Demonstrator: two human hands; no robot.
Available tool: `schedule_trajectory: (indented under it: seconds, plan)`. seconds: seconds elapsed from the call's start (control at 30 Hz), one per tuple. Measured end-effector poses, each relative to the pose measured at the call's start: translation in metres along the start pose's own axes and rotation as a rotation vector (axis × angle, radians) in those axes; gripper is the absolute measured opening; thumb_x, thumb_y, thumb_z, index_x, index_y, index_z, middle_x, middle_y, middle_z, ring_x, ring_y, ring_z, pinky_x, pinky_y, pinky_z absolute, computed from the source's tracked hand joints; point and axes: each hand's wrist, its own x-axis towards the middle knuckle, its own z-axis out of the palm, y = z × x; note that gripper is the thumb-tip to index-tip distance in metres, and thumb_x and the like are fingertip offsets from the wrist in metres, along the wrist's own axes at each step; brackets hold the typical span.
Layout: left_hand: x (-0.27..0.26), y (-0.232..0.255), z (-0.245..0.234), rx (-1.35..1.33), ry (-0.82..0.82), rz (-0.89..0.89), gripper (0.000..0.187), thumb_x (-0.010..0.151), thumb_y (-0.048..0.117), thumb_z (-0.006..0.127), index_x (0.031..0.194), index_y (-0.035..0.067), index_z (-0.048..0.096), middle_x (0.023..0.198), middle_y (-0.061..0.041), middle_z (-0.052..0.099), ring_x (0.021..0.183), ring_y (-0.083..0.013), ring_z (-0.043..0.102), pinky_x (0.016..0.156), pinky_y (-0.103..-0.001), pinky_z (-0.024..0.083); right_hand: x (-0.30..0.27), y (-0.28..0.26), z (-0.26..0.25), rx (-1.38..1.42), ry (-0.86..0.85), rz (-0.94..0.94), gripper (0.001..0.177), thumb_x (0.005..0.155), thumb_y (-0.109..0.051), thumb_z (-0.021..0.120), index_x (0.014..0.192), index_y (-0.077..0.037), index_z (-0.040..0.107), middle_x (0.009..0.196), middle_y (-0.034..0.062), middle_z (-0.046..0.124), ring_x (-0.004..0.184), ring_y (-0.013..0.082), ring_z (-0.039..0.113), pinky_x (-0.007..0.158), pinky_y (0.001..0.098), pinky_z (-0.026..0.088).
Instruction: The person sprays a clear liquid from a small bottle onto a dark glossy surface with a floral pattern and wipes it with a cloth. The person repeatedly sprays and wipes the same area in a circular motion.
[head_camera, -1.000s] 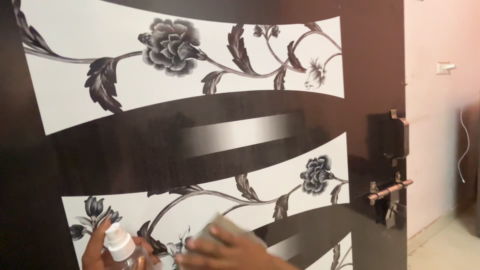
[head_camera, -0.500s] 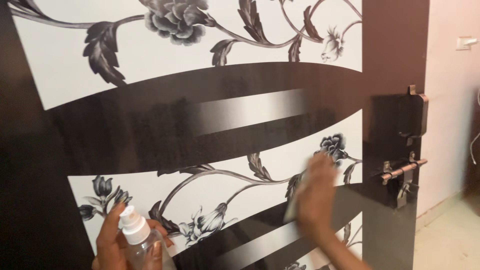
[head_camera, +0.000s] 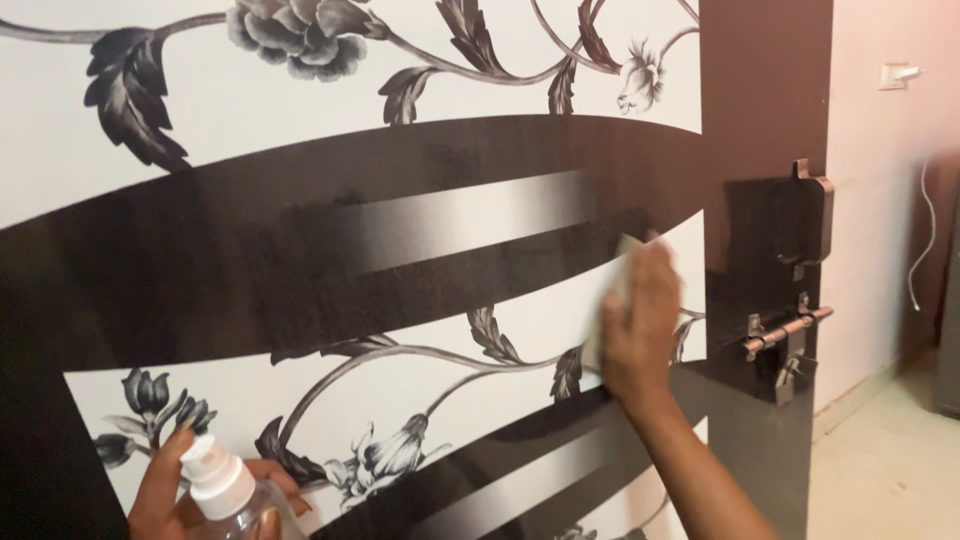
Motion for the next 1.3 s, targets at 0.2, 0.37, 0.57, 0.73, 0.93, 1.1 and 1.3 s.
schedule_trajectory:
  seconds: [0.2, 0.37, 0.57, 0.73, 0.93, 1.1, 1.3]
  plan:
    - [-0.007, -0.004, -0.002, -0.021, -0.006, -0.012, 0.069, 0.091, 0.014, 0.059, 0.153, 0.003, 0.030, 0.082, -0.012, 0.071, 0.072, -0.0200, 0.077, 0.074, -0.040, 0.063, -0.110, -0.030, 0.011, -0.146, -0.094, -0.169, 0.067, 0.109, -0.040, 0.020, 0.161, 0.003, 0.022, 0.170, 0.0264, 0.018, 0.163, 0.0389, 0.010, 0.134, 0.0549, 0.003]
    - [-0.001, -0.004, -0.002, -0.013, -0.029, 0.005, 0.068, 0.091, 0.015, 0.059, 0.152, 0.003, 0.030, 0.082, -0.011, 0.072, 0.072, -0.0193, 0.077, 0.074, -0.040, 0.063, -0.065, -0.065, 0.024, -0.148, -0.300, -0.771, 0.075, 0.105, -0.053, 0.039, 0.161, -0.006, 0.028, 0.169, 0.0177, 0.022, 0.157, 0.0328, 0.008, 0.125, 0.0567, 0.000]
    - [-0.004, -0.003, -0.003, -0.004, -0.036, -0.005, 0.068, 0.091, 0.016, 0.059, 0.151, 0.003, 0.031, 0.080, -0.010, 0.072, 0.072, -0.0184, 0.078, 0.074, -0.039, 0.063, 0.006, 0.034, 0.000, 0.100, -0.034, -0.020, 0.070, 0.107, -0.044, 0.033, 0.161, 0.000, 0.028, 0.169, 0.0233, 0.025, 0.156, 0.0386, 0.021, 0.128, 0.0515, 0.016]
    - [-0.005, -0.002, -0.005, -0.006, -0.048, -0.004, 0.067, 0.091, 0.018, 0.059, 0.150, 0.003, 0.031, 0.079, -0.009, 0.073, 0.072, -0.0176, 0.078, 0.073, -0.039, 0.063, 0.004, 0.068, -0.012, -0.063, 0.054, 0.421, 0.072, 0.109, -0.045, 0.028, 0.162, 0.003, 0.017, 0.170, 0.0266, 0.009, 0.158, 0.0439, 0.005, 0.122, 0.0552, 0.004]
    - [-0.015, -0.008, -0.003, -0.021, -0.086, -0.021, 0.067, 0.091, 0.019, 0.059, 0.149, 0.003, 0.031, 0.078, -0.008, 0.073, 0.072, -0.0167, 0.079, 0.073, -0.039, 0.063, 0.058, -0.025, 0.029, 0.204, -0.027, 0.056, 0.078, 0.107, -0.048, 0.031, 0.164, 0.003, 0.015, 0.170, 0.0249, 0.013, 0.158, 0.0396, 0.010, 0.129, 0.0508, 0.008]
    - [-0.021, -0.011, -0.004, -0.052, -0.093, -0.003, 0.067, 0.090, 0.020, 0.059, 0.149, 0.003, 0.031, 0.078, -0.008, 0.074, 0.071, -0.0169, 0.079, 0.072, -0.038, 0.063, -0.011, -0.120, 0.050, -0.109, -0.264, -0.478, 0.077, 0.108, -0.042, 0.032, 0.161, 0.011, 0.014, 0.171, 0.0274, 0.006, 0.157, 0.0424, 0.002, 0.130, 0.0579, 0.000]
    - [-0.012, -0.008, -0.008, -0.022, -0.093, 0.009, 0.066, 0.091, 0.021, 0.060, 0.149, 0.003, 0.032, 0.078, -0.008, 0.073, 0.071, -0.0166, 0.078, 0.072, -0.037, 0.063, -0.061, -0.061, 0.003, -0.151, -0.373, -0.868, 0.088, 0.094, -0.066, 0.043, 0.161, -0.015, 0.020, 0.168, 0.0157, 0.011, 0.155, 0.0389, 0.001, 0.120, 0.0589, -0.003]
